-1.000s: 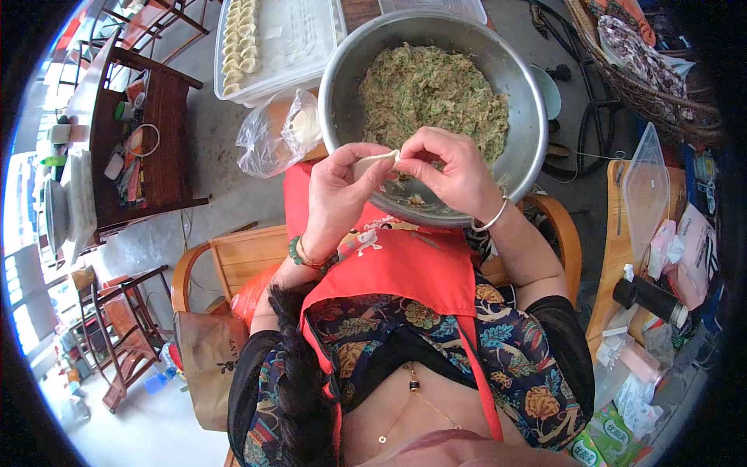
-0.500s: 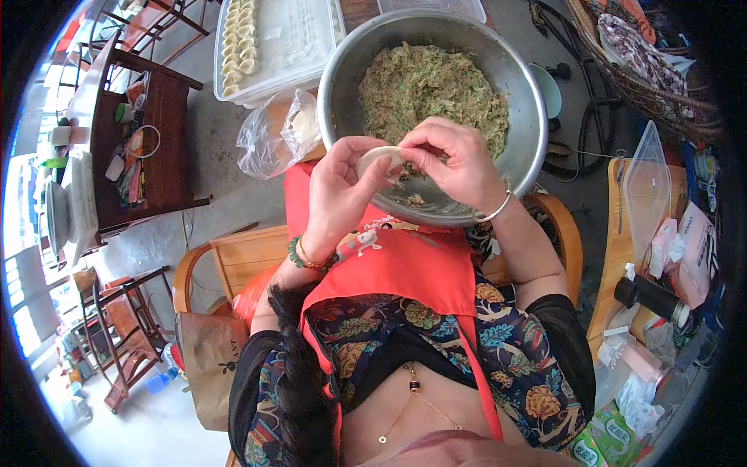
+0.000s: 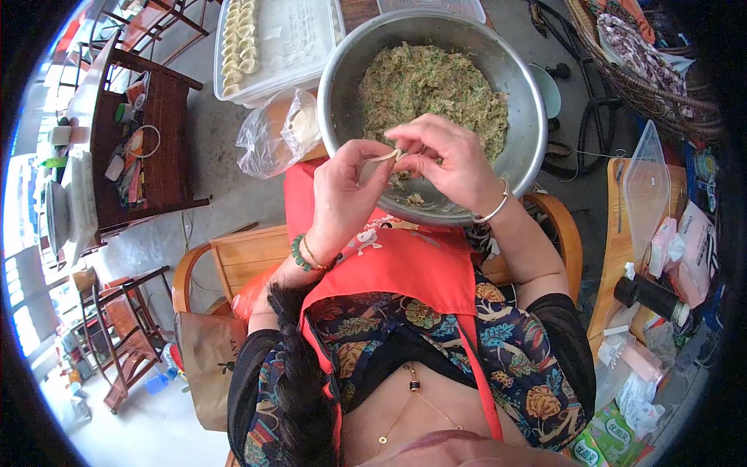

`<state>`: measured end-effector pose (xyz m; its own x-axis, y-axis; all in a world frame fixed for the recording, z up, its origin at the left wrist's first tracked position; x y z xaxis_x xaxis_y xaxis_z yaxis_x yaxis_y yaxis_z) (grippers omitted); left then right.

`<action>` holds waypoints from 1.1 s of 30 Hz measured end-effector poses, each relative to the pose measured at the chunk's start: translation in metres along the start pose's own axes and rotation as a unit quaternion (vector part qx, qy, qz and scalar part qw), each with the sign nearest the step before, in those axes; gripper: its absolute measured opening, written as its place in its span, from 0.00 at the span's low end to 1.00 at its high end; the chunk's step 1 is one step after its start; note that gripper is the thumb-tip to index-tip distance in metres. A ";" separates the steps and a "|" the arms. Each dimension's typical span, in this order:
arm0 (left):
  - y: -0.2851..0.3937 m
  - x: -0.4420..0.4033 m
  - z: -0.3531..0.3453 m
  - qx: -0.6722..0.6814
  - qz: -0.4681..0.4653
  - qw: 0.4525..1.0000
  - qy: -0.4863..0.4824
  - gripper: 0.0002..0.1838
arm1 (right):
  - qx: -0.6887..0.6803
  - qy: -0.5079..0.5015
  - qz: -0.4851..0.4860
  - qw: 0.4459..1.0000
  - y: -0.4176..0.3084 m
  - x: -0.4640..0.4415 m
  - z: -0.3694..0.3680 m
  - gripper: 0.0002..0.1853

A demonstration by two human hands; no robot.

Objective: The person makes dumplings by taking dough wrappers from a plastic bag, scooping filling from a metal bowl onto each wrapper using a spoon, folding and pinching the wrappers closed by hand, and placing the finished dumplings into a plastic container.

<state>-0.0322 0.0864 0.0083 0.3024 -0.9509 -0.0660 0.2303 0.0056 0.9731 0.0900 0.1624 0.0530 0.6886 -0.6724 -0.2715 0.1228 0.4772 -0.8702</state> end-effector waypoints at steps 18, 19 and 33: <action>-0.002 0.000 0.005 0.084 0.029 0.996 0.007 0.06 | 0.088 0.009 0.098 0.991 -0.020 0.001 0.003 0.08; 0.000 0.000 0.005 0.084 0.029 0.996 0.007 0.06 | 0.088 0.008 0.099 0.991 -0.021 -0.001 0.002 0.08; 0.009 -0.004 0.003 0.186 0.044 0.982 0.010 0.07 | 0.113 0.005 0.095 0.989 -0.017 -0.001 0.006 0.04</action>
Point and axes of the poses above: each hand's wrist, its own x-axis away from the middle knuckle, its own z-axis out of the back of the hand, y = z × x, the point moved 9 cm from there along -x, towards the middle knuckle, and after that the axes turned 2 degrees about x, right-handed, at the moved point
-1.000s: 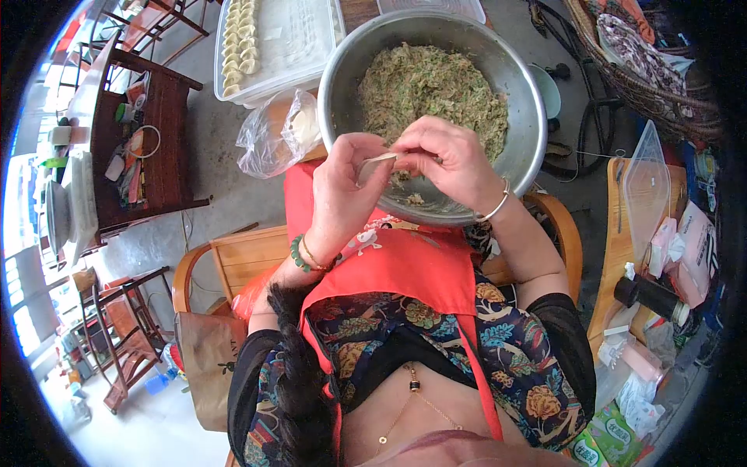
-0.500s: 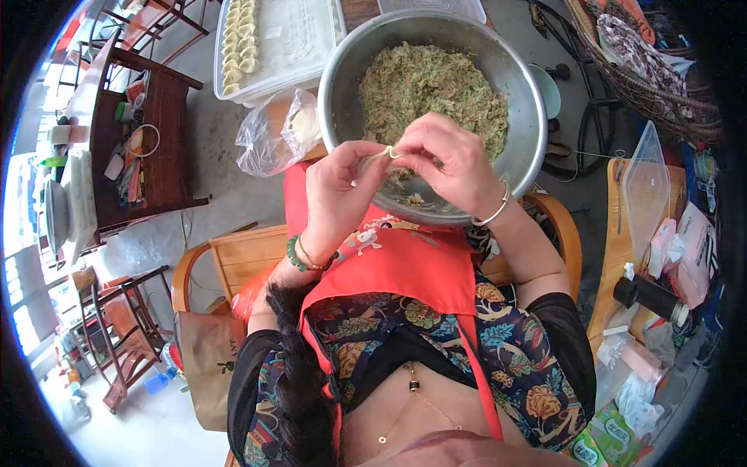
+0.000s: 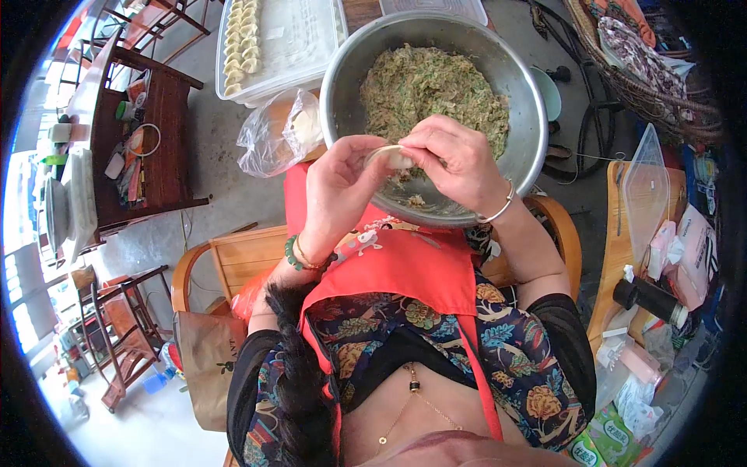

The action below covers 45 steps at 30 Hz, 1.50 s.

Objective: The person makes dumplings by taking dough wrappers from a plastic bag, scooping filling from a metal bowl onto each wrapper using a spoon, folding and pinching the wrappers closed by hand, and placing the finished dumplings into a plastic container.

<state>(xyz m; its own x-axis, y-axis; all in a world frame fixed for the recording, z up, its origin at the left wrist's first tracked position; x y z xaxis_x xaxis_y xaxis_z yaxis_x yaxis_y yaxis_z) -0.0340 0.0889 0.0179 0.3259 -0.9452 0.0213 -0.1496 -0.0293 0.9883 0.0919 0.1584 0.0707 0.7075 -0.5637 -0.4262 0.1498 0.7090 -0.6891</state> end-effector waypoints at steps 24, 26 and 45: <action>0.005 0.009 -0.005 -0.099 -0.066 0.993 -0.009 0.13 | 0.013 -0.004 0.015 1.000 -0.003 -0.001 -0.004 0.07; 0.003 0.008 -0.006 -0.045 -0.044 0.998 -0.016 0.14 | 0.022 0.000 0.025 0.999 -0.008 -0.001 0.000 0.06; 0.024 0.010 -0.007 -0.296 -0.157 0.942 0.014 0.05 | 0.018 0.028 0.038 0.999 -0.010 0.002 -0.004 0.11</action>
Point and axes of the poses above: each hand's wrist, its own x-axis away from the middle knuckle, its own z-axis out of the back of the hand, y = z × x, the point moved 9 cm from there along -x, towards the middle knuckle, and after that the axes turned 2 degrees about x, right-handed, at the moved point
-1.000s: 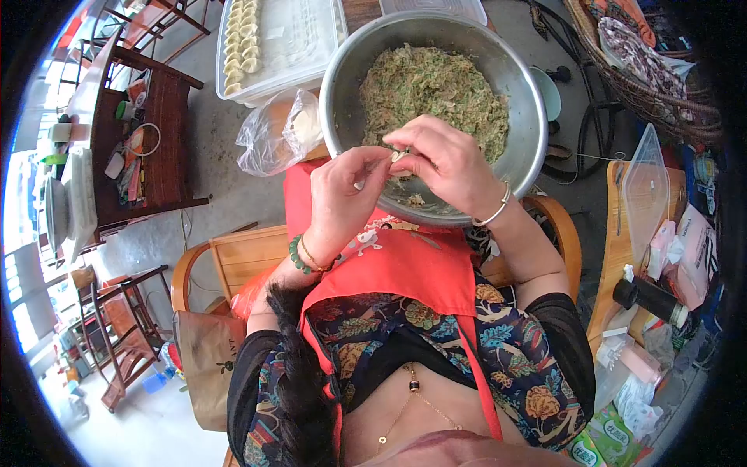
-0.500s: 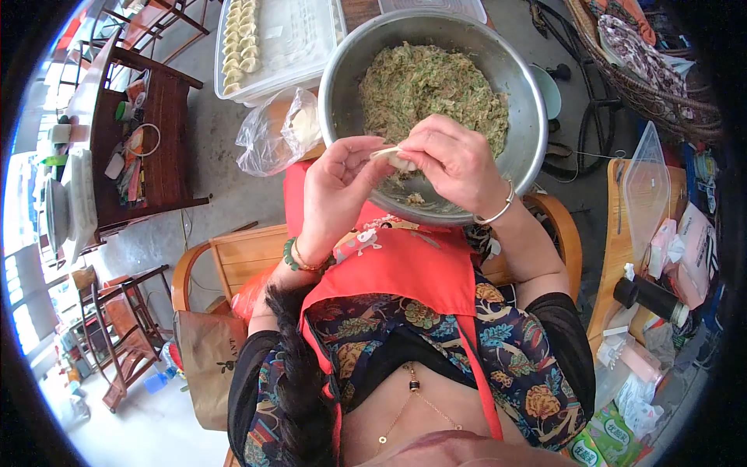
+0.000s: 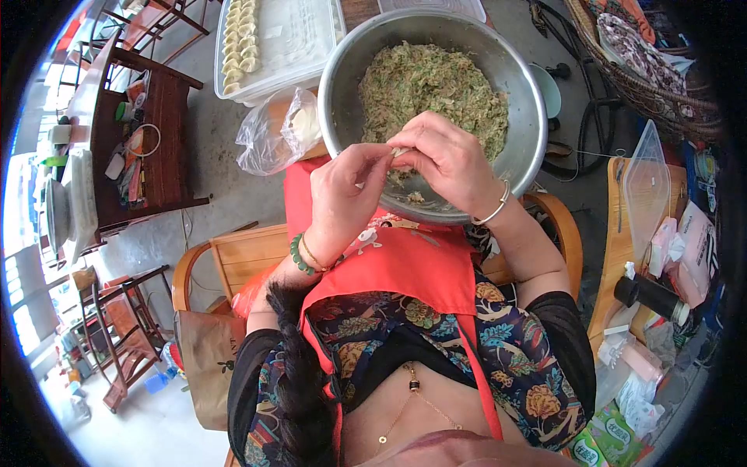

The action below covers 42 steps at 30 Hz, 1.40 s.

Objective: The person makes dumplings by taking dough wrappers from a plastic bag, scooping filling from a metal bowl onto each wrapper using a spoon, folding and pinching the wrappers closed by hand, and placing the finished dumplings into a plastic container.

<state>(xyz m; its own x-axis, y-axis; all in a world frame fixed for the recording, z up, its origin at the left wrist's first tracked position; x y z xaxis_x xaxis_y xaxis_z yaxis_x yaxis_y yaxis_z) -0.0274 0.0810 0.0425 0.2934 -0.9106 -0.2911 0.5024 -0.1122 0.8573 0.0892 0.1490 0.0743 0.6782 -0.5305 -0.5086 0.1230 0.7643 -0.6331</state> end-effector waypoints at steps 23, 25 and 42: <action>-0.025 0.004 -0.008 0.198 0.108 0.974 -0.002 0.09 | -0.012 0.019 -0.029 0.999 0.000 -0.005 0.006 0.08; -0.024 0.003 -0.008 0.209 0.108 0.972 0.007 0.08 | -0.009 0.015 -0.023 1.000 0.002 -0.004 0.005 0.08; -0.027 0.013 -0.012 0.232 0.110 0.966 0.006 0.11 | 0.029 0.026 0.001 0.999 -0.005 -0.007 0.006 0.07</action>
Point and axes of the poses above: each hand's wrist, its own x-axis away from the middle knuckle, its own z-axis out of the back of the hand, y = z × x, the point moved 9 cm from there along -x, towards the middle knuckle, and after that the axes turned 2 degrees about x, right-handed, at the moved point
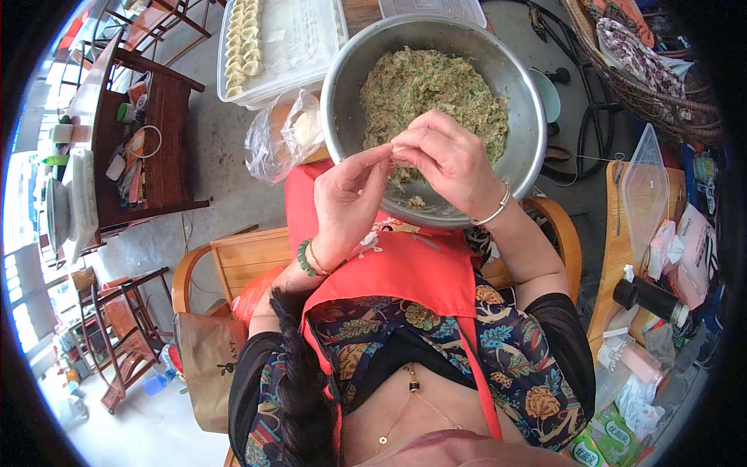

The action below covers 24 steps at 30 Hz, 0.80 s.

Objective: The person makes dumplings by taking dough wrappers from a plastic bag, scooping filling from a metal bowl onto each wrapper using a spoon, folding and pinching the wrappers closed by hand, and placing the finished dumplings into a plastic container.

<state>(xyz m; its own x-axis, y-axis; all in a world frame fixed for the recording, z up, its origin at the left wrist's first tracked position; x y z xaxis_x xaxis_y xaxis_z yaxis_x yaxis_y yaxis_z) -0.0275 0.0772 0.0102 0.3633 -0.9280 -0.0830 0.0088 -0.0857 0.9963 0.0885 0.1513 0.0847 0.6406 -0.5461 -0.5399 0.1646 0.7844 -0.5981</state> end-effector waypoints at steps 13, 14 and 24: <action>-0.025 0.006 -0.039 0.495 0.267 0.820 -0.106 0.41 | 0.000 -0.025 -0.016 1.000 0.003 -0.003 -0.002 0.09; -0.024 0.006 -0.039 0.490 0.256 0.824 -0.120 0.42 | -0.018 -0.031 -0.021 0.999 0.004 -0.004 -0.002 0.10; -0.024 0.011 -0.039 0.470 0.278 0.831 -0.107 0.43 | -0.080 -0.093 0.008 0.992 0.007 -0.004 -0.015 0.06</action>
<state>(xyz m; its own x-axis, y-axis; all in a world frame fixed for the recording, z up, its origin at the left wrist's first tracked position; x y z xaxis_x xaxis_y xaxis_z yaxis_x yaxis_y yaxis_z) 0.0125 0.0831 -0.0140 -0.1072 -0.9537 0.2811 -0.8735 0.2254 0.4316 0.0755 0.1546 0.0737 0.7720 -0.4587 -0.4400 0.0416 0.7271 -0.6852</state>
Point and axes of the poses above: each hand's wrist, its own x-axis away from the middle knuckle, its own z-axis out of the back of the hand, y = z × x, the point moved 9 cm from there along -x, towards the middle knuckle, and after that the axes turned 2 degrees about x, right-handed, at the moved point
